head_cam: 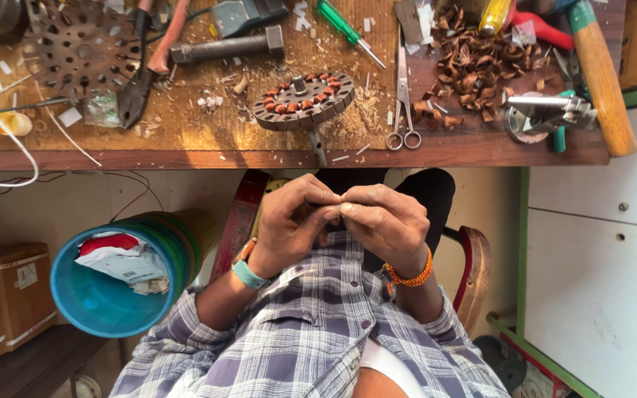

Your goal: The person works on a circular electrical component, likely a motor stator, using a screwdriver to adjust or secure copper windings. They rotate the component and use their fingers to manipulate the windings while seated at a cluttered workbench.

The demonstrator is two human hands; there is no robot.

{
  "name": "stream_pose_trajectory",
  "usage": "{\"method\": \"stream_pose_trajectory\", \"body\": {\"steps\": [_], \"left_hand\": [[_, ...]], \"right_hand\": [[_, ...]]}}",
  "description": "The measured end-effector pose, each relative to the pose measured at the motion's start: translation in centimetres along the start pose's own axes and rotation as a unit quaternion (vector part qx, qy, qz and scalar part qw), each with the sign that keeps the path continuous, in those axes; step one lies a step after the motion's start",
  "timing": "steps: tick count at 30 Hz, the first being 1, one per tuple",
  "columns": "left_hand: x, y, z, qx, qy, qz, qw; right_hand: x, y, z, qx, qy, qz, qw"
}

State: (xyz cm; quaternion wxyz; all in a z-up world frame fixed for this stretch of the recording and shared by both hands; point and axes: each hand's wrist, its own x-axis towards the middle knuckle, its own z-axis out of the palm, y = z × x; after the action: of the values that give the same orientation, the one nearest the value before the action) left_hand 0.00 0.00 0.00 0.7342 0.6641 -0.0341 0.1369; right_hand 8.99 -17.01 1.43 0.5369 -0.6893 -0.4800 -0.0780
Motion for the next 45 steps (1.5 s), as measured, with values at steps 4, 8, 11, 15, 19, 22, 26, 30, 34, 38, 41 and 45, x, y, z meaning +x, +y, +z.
{"method": "stream_pose_trajectory", "body": {"steps": [4, 8, 11, 15, 19, 22, 26, 30, 34, 38, 41, 45], "left_hand": [[-0.5, -0.2, 0.3, -0.061, 0.025, -0.033, 0.997], [-0.6, -0.3, -0.2, -0.026, 0.045, 0.019, 0.998], [-0.4, -0.2, -0.7, 0.026, 0.046, 0.072, 0.996], [-0.4, -0.1, -1.0, 0.089, 0.047, 0.119, 0.988], [-0.2, 0.1, -1.1, 0.096, 0.052, 0.117, 0.987], [0.0, 0.4, -1.1, 0.117, 0.057, 0.130, 0.983], [0.6, 1.1, -1.1, 0.179, 0.054, 0.177, 0.966], [1.0, 2.4, -0.3, 0.192, 0.071, 0.170, 0.964], [1.3, 4.0, -1.2, 0.103, 0.025, 0.016, 0.994], [2.1, 4.7, -2.7, 0.200, -0.018, 0.067, 0.977], [2.3, 5.1, -3.1, 0.285, -0.032, 0.103, 0.953], [2.5, 6.1, -3.6, 0.321, -0.076, 0.163, 0.930]], "right_hand": [[1.1, -0.7, 0.0, -0.021, 0.005, -0.025, 0.999], [1.4, -1.8, 0.8, 0.011, 0.020, 0.031, 0.999], [1.4, -2.1, 0.9, 0.101, 0.028, 0.126, 0.987], [1.4, -2.0, 1.2, 0.112, 0.033, 0.187, 0.975], [1.1, -2.1, 1.9, 0.116, 0.052, 0.199, 0.972], [0.6, -1.9, 2.5, 0.137, 0.064, 0.211, 0.966], [-0.2, -1.2, 4.1, 0.131, 0.098, 0.211, 0.964], [-0.9, -0.4, 5.1, 0.124, 0.162, 0.156, 0.967], [-1.1, 0.0, 4.4, 0.153, 0.153, 0.118, 0.969], [-1.1, 0.0, 3.8, 0.135, 0.121, 0.171, 0.968], [-1.1, 0.0, 3.7, 0.116, 0.091, 0.215, 0.965], [-0.7, 0.1, 3.4, 0.274, 0.088, 0.236, 0.928]]}}
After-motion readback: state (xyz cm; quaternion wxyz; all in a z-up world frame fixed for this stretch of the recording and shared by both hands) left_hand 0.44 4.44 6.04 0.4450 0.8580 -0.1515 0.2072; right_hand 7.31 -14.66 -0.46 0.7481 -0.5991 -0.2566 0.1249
